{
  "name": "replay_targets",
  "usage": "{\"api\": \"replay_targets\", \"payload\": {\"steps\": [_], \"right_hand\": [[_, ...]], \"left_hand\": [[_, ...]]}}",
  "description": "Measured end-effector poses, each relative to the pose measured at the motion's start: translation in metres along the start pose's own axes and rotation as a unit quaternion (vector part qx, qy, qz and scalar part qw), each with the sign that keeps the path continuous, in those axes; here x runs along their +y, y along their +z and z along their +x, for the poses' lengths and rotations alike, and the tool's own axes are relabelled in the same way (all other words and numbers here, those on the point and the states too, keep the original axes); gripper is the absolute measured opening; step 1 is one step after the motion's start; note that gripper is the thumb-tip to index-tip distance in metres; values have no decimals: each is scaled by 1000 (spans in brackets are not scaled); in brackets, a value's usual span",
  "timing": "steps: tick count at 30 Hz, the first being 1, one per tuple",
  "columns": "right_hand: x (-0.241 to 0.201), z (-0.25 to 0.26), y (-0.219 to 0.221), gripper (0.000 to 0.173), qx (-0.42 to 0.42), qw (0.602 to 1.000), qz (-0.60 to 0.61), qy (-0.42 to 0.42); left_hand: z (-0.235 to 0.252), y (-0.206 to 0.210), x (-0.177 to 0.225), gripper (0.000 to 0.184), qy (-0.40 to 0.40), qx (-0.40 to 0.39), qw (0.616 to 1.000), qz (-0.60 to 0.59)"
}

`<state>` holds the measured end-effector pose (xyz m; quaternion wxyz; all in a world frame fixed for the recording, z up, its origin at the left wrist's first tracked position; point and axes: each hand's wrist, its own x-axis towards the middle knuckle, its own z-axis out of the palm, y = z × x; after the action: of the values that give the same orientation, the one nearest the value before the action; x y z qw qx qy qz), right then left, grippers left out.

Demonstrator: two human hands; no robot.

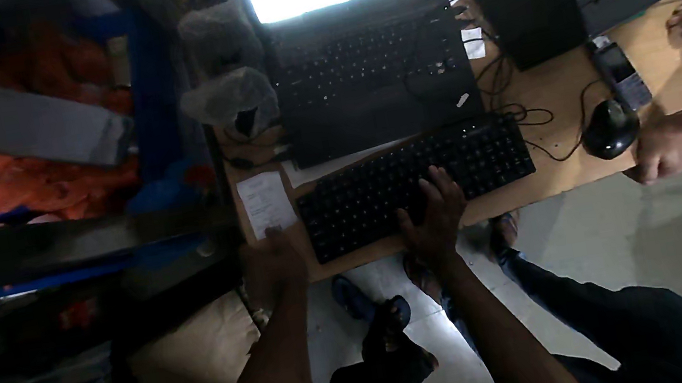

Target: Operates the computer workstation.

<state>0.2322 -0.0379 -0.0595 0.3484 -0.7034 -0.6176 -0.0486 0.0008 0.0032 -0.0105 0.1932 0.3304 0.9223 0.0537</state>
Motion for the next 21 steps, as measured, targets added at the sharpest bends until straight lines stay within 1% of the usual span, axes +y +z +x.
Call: {"api": "replay_targets", "payload": {"steps": [3, 6, 9, 13, 16, 21], "right_hand": [[1, -1, 1, 51, 21, 999, 8, 36], [-2, -2, 0, 44, 19, 998, -6, 60], [-4, -1, 1, 38, 14, 998, -17, 56], [-3, -1, 0, 39, 13, 999, -14, 51], [-4, -1, 0, 41, 6, 998, -10, 55], [-5, 3, -1, 39, 7, 998, -6, 64]], "left_hand": [[-5, -12, 7, 71, -10, -42, 999, 26], [-2, -8, 6, 70, -17, -34, 999, 25], [10, 17, -10, 74, -33, 6, 999, 4], [-1, -6, 5, 71, -38, -34, 999, 2], [2, -3, 3, 69, -30, -17, 999, -6], [-3, -11, 10, 68, -36, -34, 999, 4]]}}
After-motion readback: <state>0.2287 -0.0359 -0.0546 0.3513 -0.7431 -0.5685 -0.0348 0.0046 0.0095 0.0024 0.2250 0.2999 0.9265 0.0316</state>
